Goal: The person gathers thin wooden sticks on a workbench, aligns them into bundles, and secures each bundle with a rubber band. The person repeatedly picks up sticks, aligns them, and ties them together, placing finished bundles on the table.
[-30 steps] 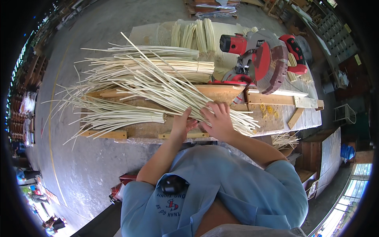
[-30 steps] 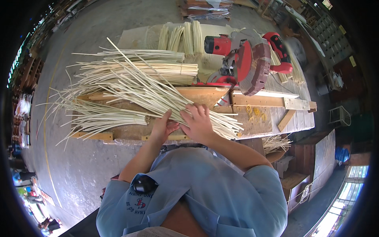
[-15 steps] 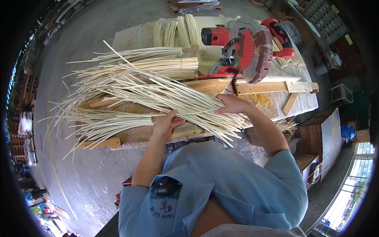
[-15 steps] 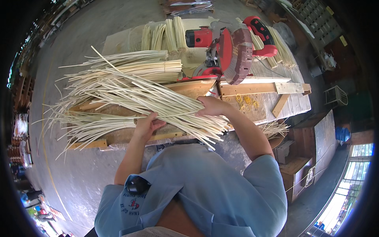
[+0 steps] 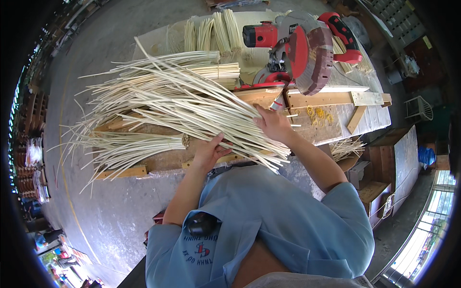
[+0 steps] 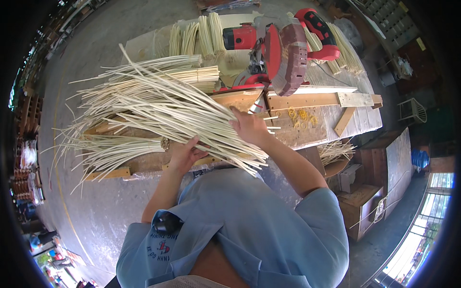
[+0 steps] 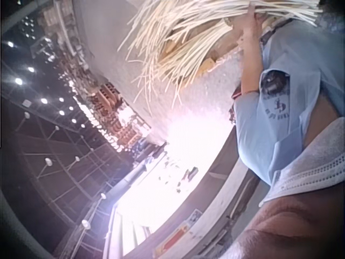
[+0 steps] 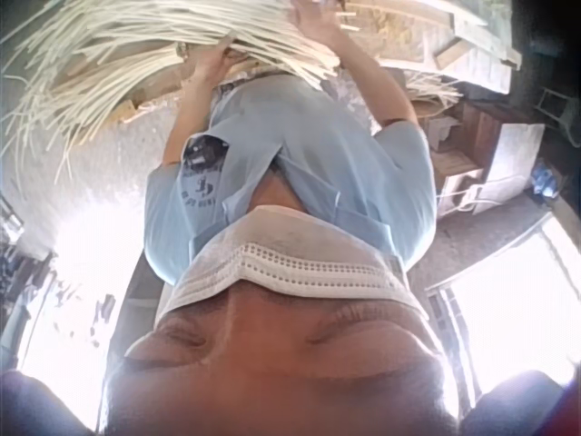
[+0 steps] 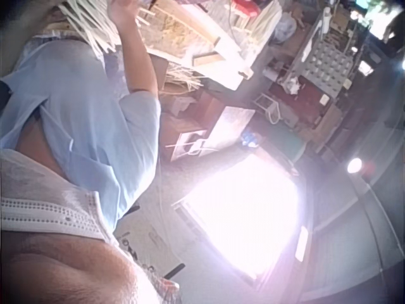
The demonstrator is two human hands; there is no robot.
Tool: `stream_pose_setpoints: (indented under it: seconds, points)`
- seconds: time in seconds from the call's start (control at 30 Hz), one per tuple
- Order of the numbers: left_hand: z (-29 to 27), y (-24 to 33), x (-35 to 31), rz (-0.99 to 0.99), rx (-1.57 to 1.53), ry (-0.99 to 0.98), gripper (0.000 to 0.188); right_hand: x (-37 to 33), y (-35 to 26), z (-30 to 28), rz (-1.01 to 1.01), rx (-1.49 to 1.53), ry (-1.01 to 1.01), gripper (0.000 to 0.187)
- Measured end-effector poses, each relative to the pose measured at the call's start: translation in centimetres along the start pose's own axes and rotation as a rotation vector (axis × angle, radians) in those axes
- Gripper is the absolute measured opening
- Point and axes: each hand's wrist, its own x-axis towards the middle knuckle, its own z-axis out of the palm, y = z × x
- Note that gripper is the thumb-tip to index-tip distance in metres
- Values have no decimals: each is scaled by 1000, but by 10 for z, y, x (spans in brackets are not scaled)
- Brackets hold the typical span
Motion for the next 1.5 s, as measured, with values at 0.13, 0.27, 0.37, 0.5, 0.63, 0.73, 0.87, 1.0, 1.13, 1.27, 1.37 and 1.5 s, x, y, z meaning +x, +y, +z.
stream_pose_setpoints:
  seconds: [0.13,0.27,0.37,0.5,0.63,0.73,0.87,1.0,1.13,1.27,1.37,1.5]
  points:
    - [-6,-12,12,76,-42,-33,36,19,3,3,76,-43,31,51]
    - [-14,-12,11,28,-44,-8,37,3,10,17,-163,-26,413,56]
    - [-19,-11,3,-4,2,40,39,-16,-9,9,-433,25,676,27]
    - [-20,-10,-3,-87,59,105,38,-41,-38,26,-479,161,465,13]
    - [-20,-3,-13,-152,214,213,35,-17,-41,25,-380,61,486,12]
    - [-11,12,-23,-128,450,241,35,-5,-44,27,-286,-62,271,14]
    - [-3,21,-29,117,495,217,29,-2,-46,27,-326,-62,227,14]
    - [0,24,-23,192,437,204,25,-12,-45,26,-413,55,271,16]
    - [-2,19,-20,200,405,228,22,-16,-38,28,-543,80,246,13]
    - [-2,16,-20,196,391,231,19,-17,-28,31,-553,-17,238,10]
    - [-2,18,-20,202,409,262,19,-22,-51,13,-534,184,357,9]
    - [-6,14,-26,231,386,259,18,-42,-85,-44,-671,173,476,16]
